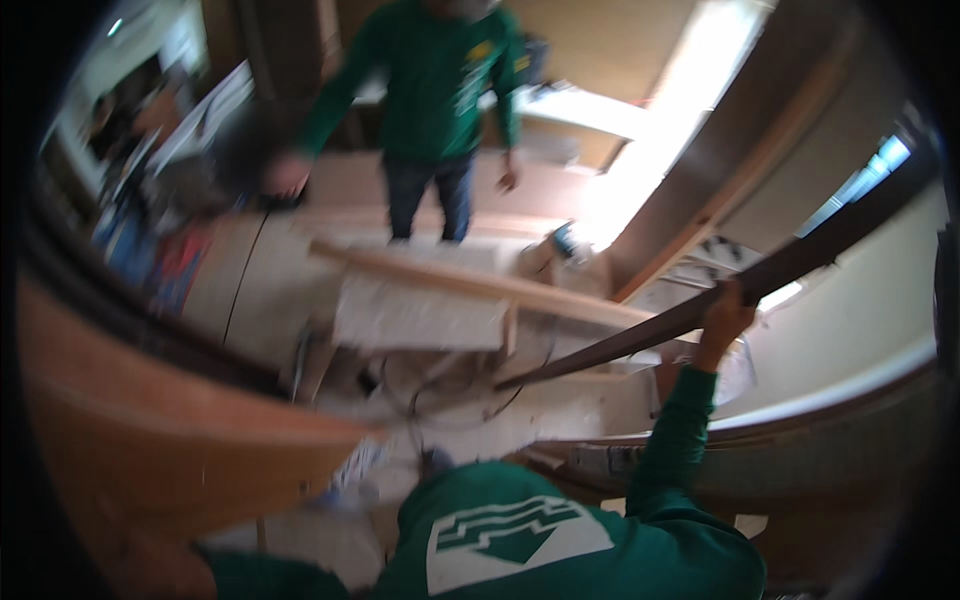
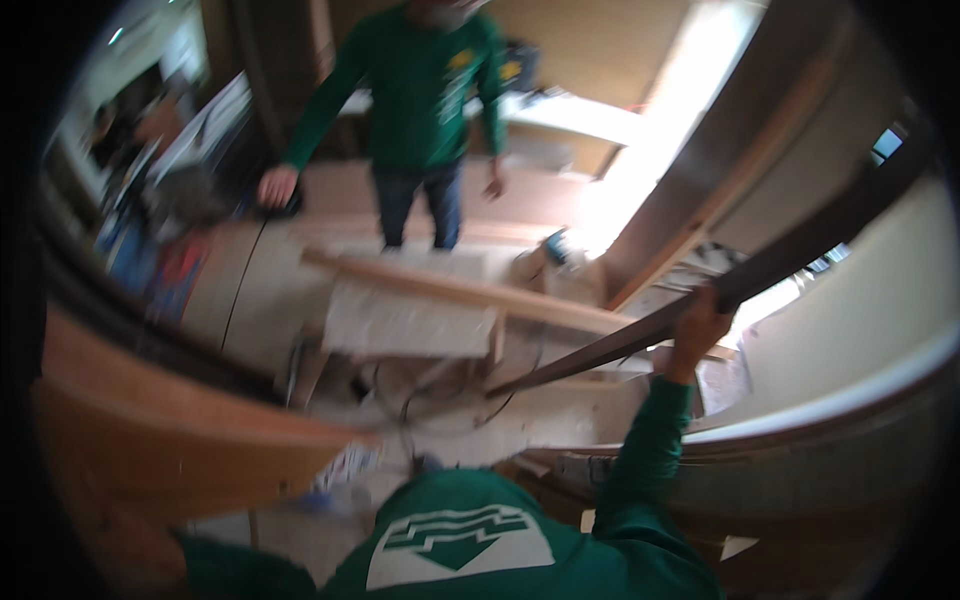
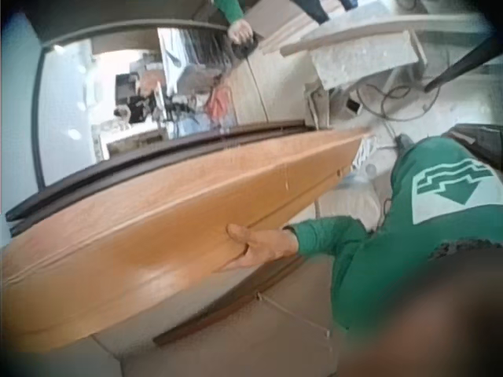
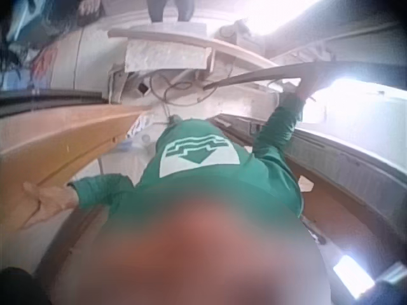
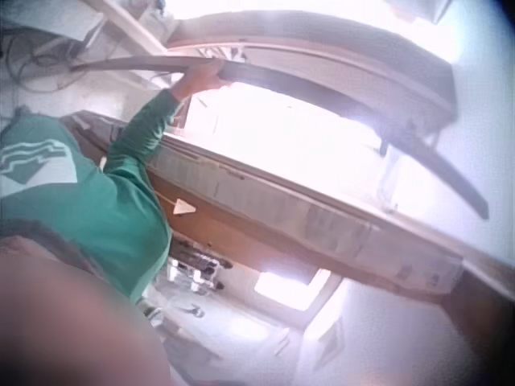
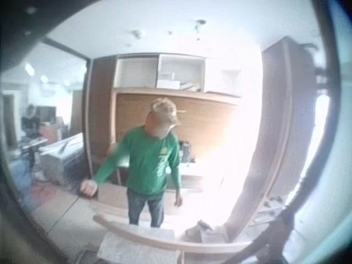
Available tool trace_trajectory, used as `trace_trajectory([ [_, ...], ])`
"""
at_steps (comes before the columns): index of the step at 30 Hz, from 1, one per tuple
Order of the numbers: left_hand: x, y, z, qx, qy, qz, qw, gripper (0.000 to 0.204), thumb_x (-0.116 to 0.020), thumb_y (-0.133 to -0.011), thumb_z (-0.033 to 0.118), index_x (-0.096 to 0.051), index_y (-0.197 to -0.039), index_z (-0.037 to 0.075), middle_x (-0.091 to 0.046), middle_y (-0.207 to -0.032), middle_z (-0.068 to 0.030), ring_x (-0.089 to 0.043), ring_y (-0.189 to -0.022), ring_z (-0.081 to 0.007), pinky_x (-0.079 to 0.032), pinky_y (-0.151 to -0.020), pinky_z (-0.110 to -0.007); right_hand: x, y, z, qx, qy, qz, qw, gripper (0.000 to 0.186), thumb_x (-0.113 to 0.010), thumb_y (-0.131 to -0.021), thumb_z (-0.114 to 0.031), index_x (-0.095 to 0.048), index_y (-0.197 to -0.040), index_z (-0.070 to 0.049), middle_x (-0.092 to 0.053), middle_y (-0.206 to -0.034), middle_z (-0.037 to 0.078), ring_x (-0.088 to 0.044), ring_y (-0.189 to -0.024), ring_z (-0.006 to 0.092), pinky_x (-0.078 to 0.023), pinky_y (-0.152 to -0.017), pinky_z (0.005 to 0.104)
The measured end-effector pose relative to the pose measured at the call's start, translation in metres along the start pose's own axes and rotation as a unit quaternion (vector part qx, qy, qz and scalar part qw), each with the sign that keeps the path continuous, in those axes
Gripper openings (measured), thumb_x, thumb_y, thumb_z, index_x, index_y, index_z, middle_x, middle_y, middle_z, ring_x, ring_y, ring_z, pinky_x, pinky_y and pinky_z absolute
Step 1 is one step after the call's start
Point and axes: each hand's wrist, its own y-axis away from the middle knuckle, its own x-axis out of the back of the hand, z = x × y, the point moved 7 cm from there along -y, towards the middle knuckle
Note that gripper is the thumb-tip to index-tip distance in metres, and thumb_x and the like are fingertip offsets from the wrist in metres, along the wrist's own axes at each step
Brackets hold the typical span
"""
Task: The person handles long wooden molding pieces, positions them against a wall, and aligns them with existing trim. A coworker uses a drill and tape measure nearby. The person repeatedly lifts, adjusts, and repositions the molding while the coworker measures and drills.
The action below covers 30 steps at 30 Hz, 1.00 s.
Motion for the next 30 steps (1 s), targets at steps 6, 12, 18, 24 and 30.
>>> trace_trajectory([
  [6,0.003,0.018,-0.02,0.012,0.194,0.088,0.977,0.061,-0.086,-0.09,0.017,-0.057,-0.137,-0.009,-0.069,-0.127,-0.0238,-0.069,-0.108,-0.0268,-0.059,-0.098,-0.038,-0.04,0.057,-0.062,-0.024,-0.04,-0.046,0.998,0.036,-0.066,-0.092,-0.011,-0.069,-0.124,0.005,-0.074,-0.104,0.017,-0.07,-0.091,0.023,-0.057,-0.083,0.0347],
  [12,0.007,0.014,0.009,0.009,0.239,0.073,0.968,0.072,-0.083,-0.091,0.011,-0.043,-0.147,-0.008,-0.062,-0.136,-0.0235,-0.067,-0.114,-0.0283,-0.059,-0.099,-0.038,-0.07,0.097,-0.108,-0.031,-0.031,-0.092,0.995,0.051,-0.067,-0.091,-0.013,-0.063,-0.138,0.005,-0.076,-0.102,0.014,-0.071,-0.093,0.021,-0.058,-0.085,0.0328],
  [18,0.009,0.022,-0.001,0.036,0.217,0.105,0.97,0.089,-0.086,-0.088,0.014,-0.034,-0.157,-0.005,-0.055,-0.145,-0.0236,-0.059,-0.127,-0.0329,-0.051,-0.109,-0.042,-0.083,0.088,-0.086,-0.043,-0.088,-0.096,0.991,0.041,-0.073,-0.09,-0.012,-0.07,-0.127,0.007,-0.074,-0.11,0.012,-0.07,-0.094,0.0193,-0.055,-0.087,0.031],
  [24,-0.007,0.042,-0.026,0.081,0.24,0.079,0.964,0.087,-0.081,-0.09,0.013,-0.032,-0.159,-0.006,-0.05,-0.149,-0.0247,-0.056,-0.131,-0.0338,-0.049,-0.11,-0.041,-0.093,0.089,-0.085,-0.019,-0.058,-0.099,0.993,0.041,-0.076,-0.089,-0.021,-0.072,-0.119,0.007,-0.074,-0.113,0.014,-0.071,-0.098,0.0224,-0.059,-0.087,0.0338],
  [30,-0.018,0.057,-0.047,0.118,0.291,0.047,0.948,0.077,-0.074,-0.097,0.015,-0.032,-0.158,-0.006,-0.048,-0.153,-0.0217,-0.053,-0.134,-0.0303,-0.046,-0.112,-0.039,-0.101,0.097,-0.086,-0.061,-0.023,-0.09,0.994,0.048,-0.077,-0.088,-0.025,-0.072,-0.124,0.006,-0.074,-0.117,0.014,-0.072,-0.101,0.0239,-0.061,-0.09,0.0363],
])
